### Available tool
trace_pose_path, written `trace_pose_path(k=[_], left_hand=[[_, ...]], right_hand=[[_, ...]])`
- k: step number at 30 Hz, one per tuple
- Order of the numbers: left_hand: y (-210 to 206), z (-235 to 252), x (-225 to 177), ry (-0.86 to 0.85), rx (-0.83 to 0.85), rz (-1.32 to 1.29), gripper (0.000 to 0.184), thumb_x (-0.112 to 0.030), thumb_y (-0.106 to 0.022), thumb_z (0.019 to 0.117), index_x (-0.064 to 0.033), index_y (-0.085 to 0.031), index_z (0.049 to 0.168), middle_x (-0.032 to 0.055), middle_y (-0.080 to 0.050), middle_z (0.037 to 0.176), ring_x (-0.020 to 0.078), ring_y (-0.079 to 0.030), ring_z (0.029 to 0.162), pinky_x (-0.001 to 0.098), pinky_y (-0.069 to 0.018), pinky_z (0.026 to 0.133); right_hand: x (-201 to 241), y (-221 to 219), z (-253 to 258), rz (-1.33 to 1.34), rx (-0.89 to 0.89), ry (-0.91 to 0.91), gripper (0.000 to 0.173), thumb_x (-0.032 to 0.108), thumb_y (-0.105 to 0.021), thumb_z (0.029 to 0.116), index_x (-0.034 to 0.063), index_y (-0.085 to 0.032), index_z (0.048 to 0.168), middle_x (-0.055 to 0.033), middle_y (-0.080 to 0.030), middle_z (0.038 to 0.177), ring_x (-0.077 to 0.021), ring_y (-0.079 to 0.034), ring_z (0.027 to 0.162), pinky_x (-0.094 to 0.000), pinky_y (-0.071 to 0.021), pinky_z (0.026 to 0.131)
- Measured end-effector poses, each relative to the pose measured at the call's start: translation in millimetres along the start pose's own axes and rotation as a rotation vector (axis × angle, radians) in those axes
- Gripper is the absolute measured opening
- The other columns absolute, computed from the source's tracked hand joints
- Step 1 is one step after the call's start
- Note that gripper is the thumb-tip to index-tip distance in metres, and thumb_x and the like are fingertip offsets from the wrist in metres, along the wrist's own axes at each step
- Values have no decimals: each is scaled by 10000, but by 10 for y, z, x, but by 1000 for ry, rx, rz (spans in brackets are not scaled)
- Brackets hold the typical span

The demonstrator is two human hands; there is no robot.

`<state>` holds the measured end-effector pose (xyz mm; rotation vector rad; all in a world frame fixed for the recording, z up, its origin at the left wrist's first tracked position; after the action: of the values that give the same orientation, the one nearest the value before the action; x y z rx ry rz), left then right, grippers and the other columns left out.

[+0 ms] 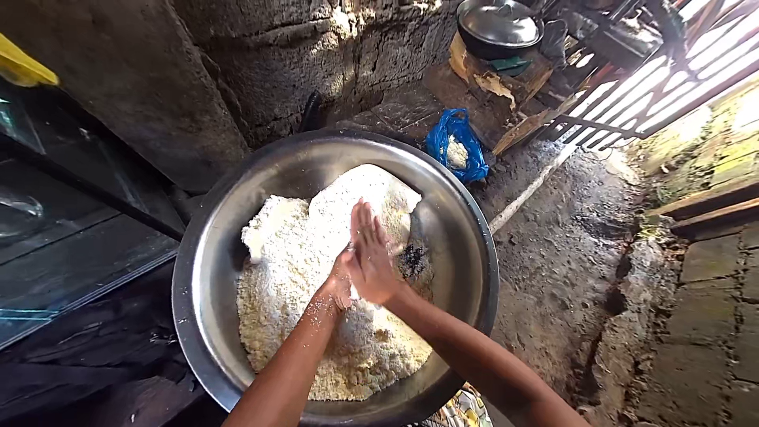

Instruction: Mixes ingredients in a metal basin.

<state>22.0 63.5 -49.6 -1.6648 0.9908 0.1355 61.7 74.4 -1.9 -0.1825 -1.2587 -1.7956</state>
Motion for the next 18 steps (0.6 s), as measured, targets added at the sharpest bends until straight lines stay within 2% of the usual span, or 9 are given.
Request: trace_pose_path(k=[3,5,7,9,11,13,15,16,18], left_hand=[[72,52,110,56,136,-134,736,-539,-52,1082,-101,-625,1231,58,-717,997,121,-690,901,290,-586,795],[-50,4,71,105,5,-6,630,-509,-122,1098,-125,-619,1037,42,-681,830,121,-670,741,282,-576,653],[-155,-65,72,167,31,174,565,-459,-184,1117,-72,-572,1256,97,-698,1041,181,-696,941,344,-596,822],[-244,-66,39,154,117,398,421,-248,-299,1136,21,-494,1395,143,-667,1239,215,-677,1120,365,-566,987],[-237,-6,-17,81,126,580,324,-36,-505,1052,32,-541,1367,138,-675,1252,197,-682,1111,334,-561,988],[-167,62,-90,-7,78,618,334,48,-607,973,41,-598,1307,153,-700,1222,214,-709,1068,336,-580,960],[-94,67,-163,-62,2,563,280,53,-619,969,62,-616,1249,172,-725,1130,239,-735,993,355,-607,910],[-38,58,-211,-97,-53,554,231,19,-621,983,64,-635,1209,169,-740,1062,237,-746,934,356,-619,868],[88,50,-341,-222,-160,614,168,-45,-616,1005,53,-652,1135,134,-753,960,188,-742,846,325,-614,811]], right_hand=[[128,11,-162,-91,243,179,819,583,-62,1069,-2,-182,1629,-130,-177,1713,-216,-100,1597,-484,-63,1307],[-110,139,-197,-219,352,270,708,487,-182,1090,31,-215,1631,-91,-198,1713,-187,-111,1595,-474,-75,1304],[-461,343,-239,-226,479,219,644,414,-242,1096,33,-284,1613,-91,-227,1706,-201,-153,1588,-468,-115,1303],[-873,587,-296,-255,571,-8,548,375,-284,1107,52,-557,1457,-95,-516,1544,-247,-467,1446,-493,-356,1198],[-1311,697,-399,-377,694,-366,515,389,-343,1115,7,-687,1146,-201,-706,1139,-381,-669,1120,-595,-509,932],[-1640,602,-581,-463,833,-659,533,415,-386,1104,-47,-632,1208,-293,-654,1186,-471,-632,1144,-664,-487,930],[-1716,333,-742,-396,861,-783,631,450,-412,1091,-88,-475,1414,-333,-540,1377,-495,-577,1239,-673,-461,1008],[-1656,167,-794,-295,848,-814,653,457,-415,1088,-69,-394,1474,-325,-543,1383,-479,-588,1237,-655,-467,1017],[-1485,-129,-888,38,757,-928,562,408,-463,1078,-11,-442,1453,-278,-604,1291,-402,-619,1168,-588,-488,979]])
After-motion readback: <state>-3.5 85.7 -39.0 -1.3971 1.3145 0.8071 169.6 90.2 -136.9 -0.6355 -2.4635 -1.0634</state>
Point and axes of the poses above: each hand's wrist, its own z-axis towards the middle knuckle, its own y-axis out of the back of the hand, x = y × z, the point moved 8 cm from there along z, towards the middle knuckle
